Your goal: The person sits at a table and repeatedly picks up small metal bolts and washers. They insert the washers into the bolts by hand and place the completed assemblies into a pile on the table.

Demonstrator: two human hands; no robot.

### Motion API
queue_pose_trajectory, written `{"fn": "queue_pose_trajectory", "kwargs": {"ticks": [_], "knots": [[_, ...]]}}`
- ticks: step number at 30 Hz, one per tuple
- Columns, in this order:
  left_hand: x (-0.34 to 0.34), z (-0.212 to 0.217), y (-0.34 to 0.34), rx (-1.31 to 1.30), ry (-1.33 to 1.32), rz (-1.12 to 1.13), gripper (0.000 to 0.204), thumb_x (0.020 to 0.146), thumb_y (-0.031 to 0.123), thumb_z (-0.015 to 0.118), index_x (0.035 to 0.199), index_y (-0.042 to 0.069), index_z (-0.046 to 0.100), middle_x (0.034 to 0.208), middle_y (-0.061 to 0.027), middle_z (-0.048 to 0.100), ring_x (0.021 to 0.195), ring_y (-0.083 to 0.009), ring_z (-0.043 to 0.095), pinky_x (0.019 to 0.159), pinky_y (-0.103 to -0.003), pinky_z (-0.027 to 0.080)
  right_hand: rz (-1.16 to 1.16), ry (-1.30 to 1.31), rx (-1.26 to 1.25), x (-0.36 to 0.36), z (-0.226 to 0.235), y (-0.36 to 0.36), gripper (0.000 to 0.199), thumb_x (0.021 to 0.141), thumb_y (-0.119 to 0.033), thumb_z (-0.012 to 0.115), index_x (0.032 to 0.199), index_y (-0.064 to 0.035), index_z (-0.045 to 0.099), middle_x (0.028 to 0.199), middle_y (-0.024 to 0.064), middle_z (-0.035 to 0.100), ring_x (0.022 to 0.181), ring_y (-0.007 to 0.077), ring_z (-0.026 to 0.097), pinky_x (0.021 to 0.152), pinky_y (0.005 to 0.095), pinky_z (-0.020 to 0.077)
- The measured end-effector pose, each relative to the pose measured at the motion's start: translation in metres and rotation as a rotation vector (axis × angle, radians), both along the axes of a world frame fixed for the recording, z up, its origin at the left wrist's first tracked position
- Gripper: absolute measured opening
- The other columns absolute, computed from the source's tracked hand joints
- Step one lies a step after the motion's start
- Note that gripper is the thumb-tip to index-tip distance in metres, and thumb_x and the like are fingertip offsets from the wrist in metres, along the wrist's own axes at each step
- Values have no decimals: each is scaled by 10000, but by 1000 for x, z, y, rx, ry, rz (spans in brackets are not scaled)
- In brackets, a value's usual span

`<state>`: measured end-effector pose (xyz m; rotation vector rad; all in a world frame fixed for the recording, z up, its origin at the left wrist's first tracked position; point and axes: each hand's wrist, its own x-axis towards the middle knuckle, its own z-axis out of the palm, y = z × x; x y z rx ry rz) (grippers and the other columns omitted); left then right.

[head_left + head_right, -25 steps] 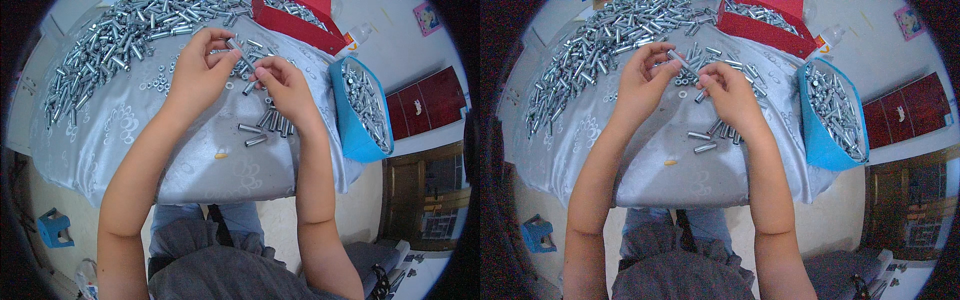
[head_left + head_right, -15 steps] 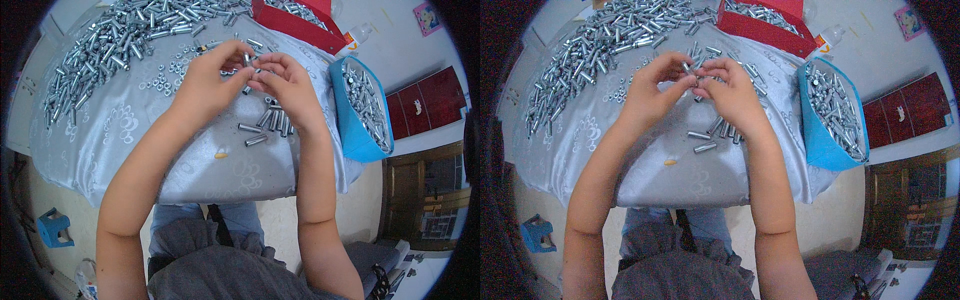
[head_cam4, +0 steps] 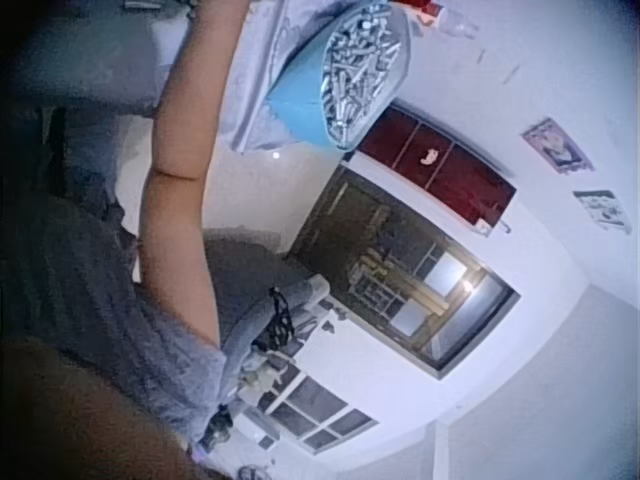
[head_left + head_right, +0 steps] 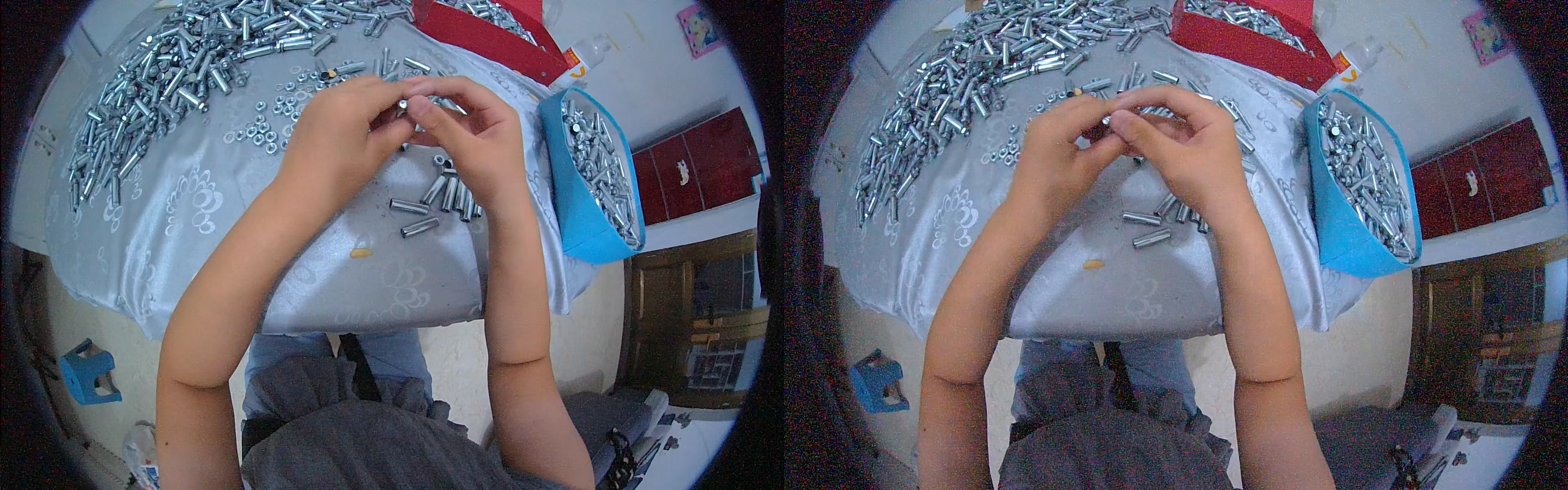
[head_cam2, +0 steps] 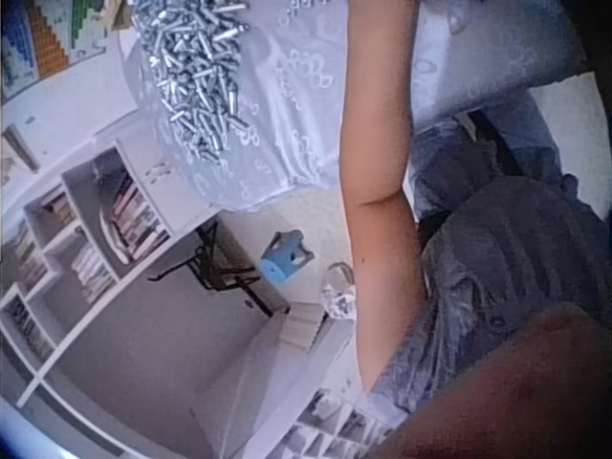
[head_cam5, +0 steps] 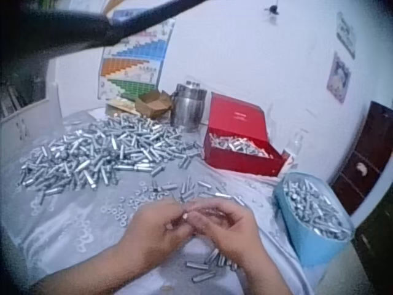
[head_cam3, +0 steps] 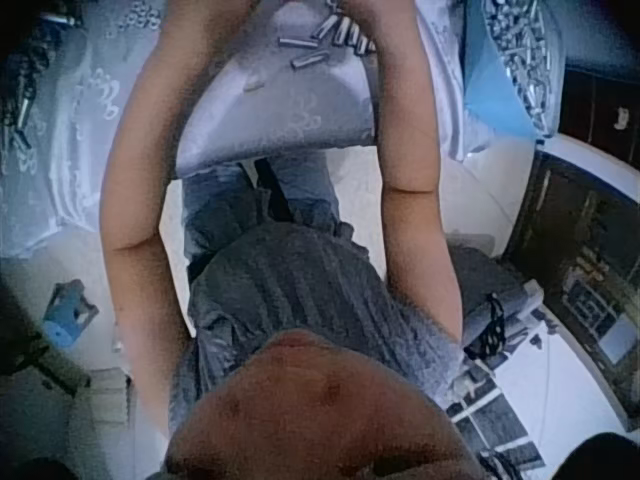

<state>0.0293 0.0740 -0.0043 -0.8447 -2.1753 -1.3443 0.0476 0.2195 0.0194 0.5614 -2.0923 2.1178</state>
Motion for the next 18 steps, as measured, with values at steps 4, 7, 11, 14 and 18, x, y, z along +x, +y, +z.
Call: {"fn": "queue_pose_trajectory", "kwargs": {"ticks": [4, 7, 11, 14, 18], "knots": [[-2, 2, -6, -89, 57, 38, 223, 696, 143, 607, 898, 51, 586, 695, -119, 524, 677, -301, 528, 592, -376, 423, 39, 36, -12, 1, -5, -3, 233, 756, -60, 630, 965, 3, 549, 834, 52, 595, 760, 117, 580, 651, 226, 496], [-4, -2, -4, -145, 189, 82, 212, 716, 172, 596, 882, 46, 560, 696, -118, 515, 679, -305, 525, 592, -379, 422, -30, -55, -9, 3, 1, -5, 210, 752, -66, 636, 933, 4, 554, 834, 48, 593, 782, 107, 571, 674, 225, 484], [-5, 0, 0, -62, 116, 39, 210, 755, 215, 572, 833, 28, 517, 689, -124, 500, 658, -314, 507, 569, -374, 402, -146, 38, -41, 0, 3, 4, 188, 753, -82, 641, 904, 0, 565, 818, 38, 591, 755, 98, 563, 673, 214, 461], [1, 8, -1, -24, 24, -55, 222, 789, 234, 551, 790, 17, 502, 660, -126, 489, 611, -287, 487, 542, -350, 379, -111, 39, -101, 3, 6, 2, 172, 756, -92, 641, 888, -6, 573, 810, 35, 591, 726, 92, 555, 636, 201, 445], [4, 12, -5, 69, -79, -208, 242, 828, 251, 518, 772, 16, 508, 613, -92, 470, 554, -176, 462, 503, -298, 351, -86, 8, -180, 5, 5, 1, 170, 756, -112, 645, 881, -18, 577, 797, 29, 593, 706, 82, 545, 611, 197, 432]]}}
